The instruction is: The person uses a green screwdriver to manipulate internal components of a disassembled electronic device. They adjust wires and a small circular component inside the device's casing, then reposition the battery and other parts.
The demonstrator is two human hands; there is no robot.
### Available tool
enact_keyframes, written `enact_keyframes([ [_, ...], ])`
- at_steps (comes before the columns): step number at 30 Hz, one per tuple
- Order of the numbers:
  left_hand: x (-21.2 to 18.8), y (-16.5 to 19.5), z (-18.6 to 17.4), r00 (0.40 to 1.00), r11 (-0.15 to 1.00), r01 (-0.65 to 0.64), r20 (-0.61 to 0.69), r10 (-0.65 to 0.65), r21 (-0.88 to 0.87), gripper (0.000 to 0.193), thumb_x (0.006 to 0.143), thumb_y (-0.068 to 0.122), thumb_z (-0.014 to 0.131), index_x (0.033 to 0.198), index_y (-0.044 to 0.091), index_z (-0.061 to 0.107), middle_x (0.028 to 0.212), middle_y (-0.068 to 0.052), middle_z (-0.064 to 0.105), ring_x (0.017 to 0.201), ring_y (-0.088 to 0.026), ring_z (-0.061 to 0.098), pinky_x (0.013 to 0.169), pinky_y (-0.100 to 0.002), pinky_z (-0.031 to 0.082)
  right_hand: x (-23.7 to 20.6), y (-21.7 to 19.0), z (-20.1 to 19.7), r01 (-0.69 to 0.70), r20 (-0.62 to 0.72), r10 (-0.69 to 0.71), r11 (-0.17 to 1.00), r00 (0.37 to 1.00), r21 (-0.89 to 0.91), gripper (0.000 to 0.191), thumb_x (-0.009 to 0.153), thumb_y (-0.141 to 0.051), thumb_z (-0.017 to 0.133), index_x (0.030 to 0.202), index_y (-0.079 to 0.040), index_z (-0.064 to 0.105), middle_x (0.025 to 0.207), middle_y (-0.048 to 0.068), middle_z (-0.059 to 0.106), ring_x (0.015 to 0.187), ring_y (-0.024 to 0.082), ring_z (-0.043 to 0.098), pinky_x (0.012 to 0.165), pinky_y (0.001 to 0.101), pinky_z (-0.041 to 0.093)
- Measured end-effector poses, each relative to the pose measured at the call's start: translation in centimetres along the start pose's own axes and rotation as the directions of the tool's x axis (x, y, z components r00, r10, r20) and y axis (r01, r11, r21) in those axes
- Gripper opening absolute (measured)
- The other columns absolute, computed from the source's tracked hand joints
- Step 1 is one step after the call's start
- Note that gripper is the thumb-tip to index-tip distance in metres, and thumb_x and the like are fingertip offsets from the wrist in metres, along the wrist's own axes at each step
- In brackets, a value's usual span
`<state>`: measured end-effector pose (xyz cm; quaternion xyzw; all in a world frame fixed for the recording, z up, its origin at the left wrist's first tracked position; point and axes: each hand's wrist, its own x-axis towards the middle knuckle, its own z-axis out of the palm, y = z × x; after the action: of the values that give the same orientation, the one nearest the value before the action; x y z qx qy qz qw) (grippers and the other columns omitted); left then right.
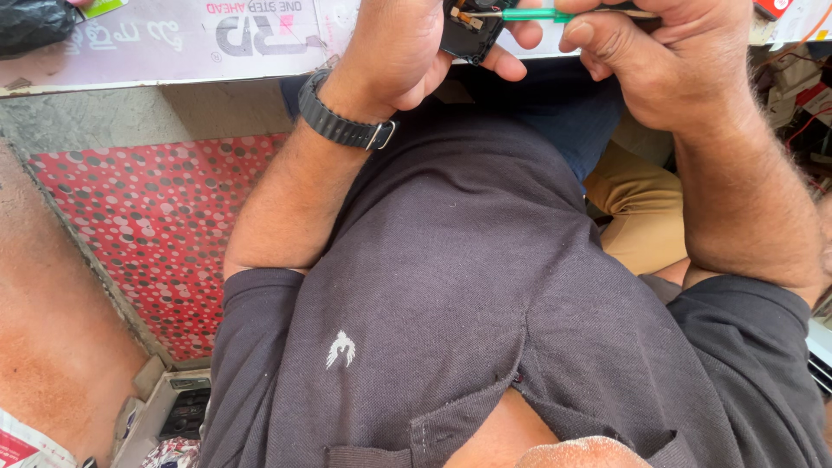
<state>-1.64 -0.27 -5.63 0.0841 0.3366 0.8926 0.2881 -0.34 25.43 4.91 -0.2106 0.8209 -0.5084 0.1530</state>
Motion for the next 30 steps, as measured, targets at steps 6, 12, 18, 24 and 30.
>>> enact_keyframes([
  [6,0.2,-0.2,-0.1,1.000,0.999,0.016,-0.020,-0.017,-0.029,0.052,0.116,0.035,0.031,0.128,-0.006,0.061,0.119,-0.023,0.072,0.109,-0.035,0.077,0.086,-0.048,0.072,0.0,-1.4,0.4,-0.004,-0.027,0.002,0.999,1.000,-0.053,0.009,0.114,0.003,0.071,0.120,0.010,0.069,0.097,0.014,0.072,0.070,0.009,0.063,0.061,0.0192,0.051],
  [12,0.2,-0.5,-0.3,1.000,0.999,0.010,-0.022,-0.011,-0.041,0.052,0.116,0.035,0.032,0.127,-0.006,0.062,0.119,-0.023,0.072,0.108,-0.036,0.077,0.084,-0.047,0.071,0.6,-2.0,0.6,-0.055,-0.030,0.057,0.997,0.998,0.059,0.014,0.113,-0.007,0.070,0.122,0.004,0.069,0.097,0.008,0.072,0.065,0.005,0.061,0.056,0.0163,0.049],
  [18,0.3,-0.6,-0.3,1.000,0.999,0.008,-0.024,-0.009,-0.035,0.053,0.117,0.035,0.032,0.126,-0.007,0.063,0.119,-0.023,0.072,0.106,-0.035,0.077,0.082,-0.046,0.071,0.9,-1.7,0.5,-0.105,-0.003,0.106,0.987,0.994,0.124,0.019,0.109,-0.013,0.067,0.121,0.001,0.070,0.099,0.007,0.073,0.061,0.004,0.059,0.053,0.0160,0.046],
  [24,0.3,-0.6,-0.4,1.000,0.999,-0.003,-0.002,0.002,-0.033,0.053,0.117,0.036,0.032,0.128,-0.007,0.062,0.119,-0.023,0.072,0.099,-0.032,0.076,0.082,-0.045,0.071,-0.1,-1.0,-0.1,0.057,0.010,-0.056,0.996,0.998,-0.063,0.014,0.118,-0.005,0.069,0.126,0.007,0.069,0.096,0.013,0.072,0.071,0.009,0.063,0.060,0.0179,0.050],
  [30,0.1,-0.4,-0.3,1.000,1.000,-0.006,-0.031,0.006,-0.008,0.053,0.118,0.037,0.032,0.129,-0.007,0.061,0.117,-0.024,0.072,0.102,-0.034,0.077,0.082,-0.045,0.071,0.3,-1.0,-1.0,-0.101,0.045,0.098,0.993,0.994,0.065,0.017,0.113,-0.014,0.069,0.123,0.000,0.070,0.092,0.009,0.072,0.062,0.007,0.059,0.057,0.0194,0.046],
])
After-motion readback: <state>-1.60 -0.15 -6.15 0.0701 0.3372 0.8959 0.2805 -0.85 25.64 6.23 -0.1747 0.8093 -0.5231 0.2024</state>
